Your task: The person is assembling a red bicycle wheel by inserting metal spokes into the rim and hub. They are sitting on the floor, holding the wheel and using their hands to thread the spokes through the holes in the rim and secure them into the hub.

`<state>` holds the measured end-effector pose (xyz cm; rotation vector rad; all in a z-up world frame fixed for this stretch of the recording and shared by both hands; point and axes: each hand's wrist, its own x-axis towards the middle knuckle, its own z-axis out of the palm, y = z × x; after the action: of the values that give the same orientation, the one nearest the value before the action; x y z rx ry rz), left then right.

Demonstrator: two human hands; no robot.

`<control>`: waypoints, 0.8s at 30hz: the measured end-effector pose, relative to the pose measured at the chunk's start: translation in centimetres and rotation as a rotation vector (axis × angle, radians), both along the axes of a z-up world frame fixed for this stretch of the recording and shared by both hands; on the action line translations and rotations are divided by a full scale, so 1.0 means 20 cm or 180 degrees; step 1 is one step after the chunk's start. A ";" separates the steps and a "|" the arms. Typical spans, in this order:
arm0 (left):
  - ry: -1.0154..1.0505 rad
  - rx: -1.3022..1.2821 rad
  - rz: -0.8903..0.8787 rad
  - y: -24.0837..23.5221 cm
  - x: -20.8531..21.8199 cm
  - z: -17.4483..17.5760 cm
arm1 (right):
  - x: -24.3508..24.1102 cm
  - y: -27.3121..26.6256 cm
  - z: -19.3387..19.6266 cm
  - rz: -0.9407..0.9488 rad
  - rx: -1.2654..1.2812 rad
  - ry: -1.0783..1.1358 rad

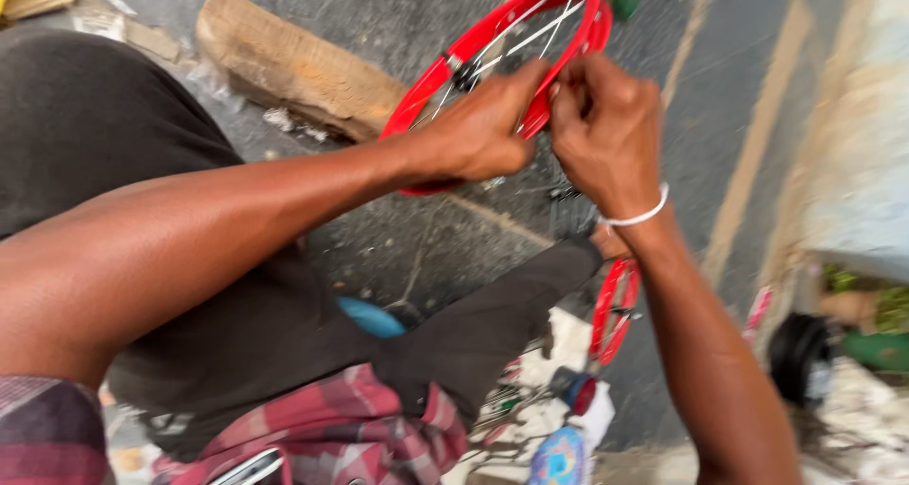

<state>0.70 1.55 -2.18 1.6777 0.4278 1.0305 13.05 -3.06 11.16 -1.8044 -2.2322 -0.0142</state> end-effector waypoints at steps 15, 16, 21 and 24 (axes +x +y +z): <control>-0.0056 0.0153 0.0642 0.16 0.04 -0.08 | -0.35 -0.46 -0.84 -0.0779 0.0758 0.2135; 0.0302 -0.0066 0.0588 0.18 0.06 -0.07 | -0.38 -0.47 -0.93 -0.0662 0.0708 0.2171; 0.0619 -0.0316 0.0469 0.22 0.09 -0.03 | -0.36 -0.40 -1.09 -0.0753 0.1039 0.1576; 0.0586 -0.0353 0.0399 0.24 0.08 -0.03 | -0.30 -0.39 -1.11 -0.0455 0.0999 0.1484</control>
<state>2.40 6.29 -2.87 1.6685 0.7060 0.9278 7.02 -10.87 -10.98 -1.5952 -1.6741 0.0245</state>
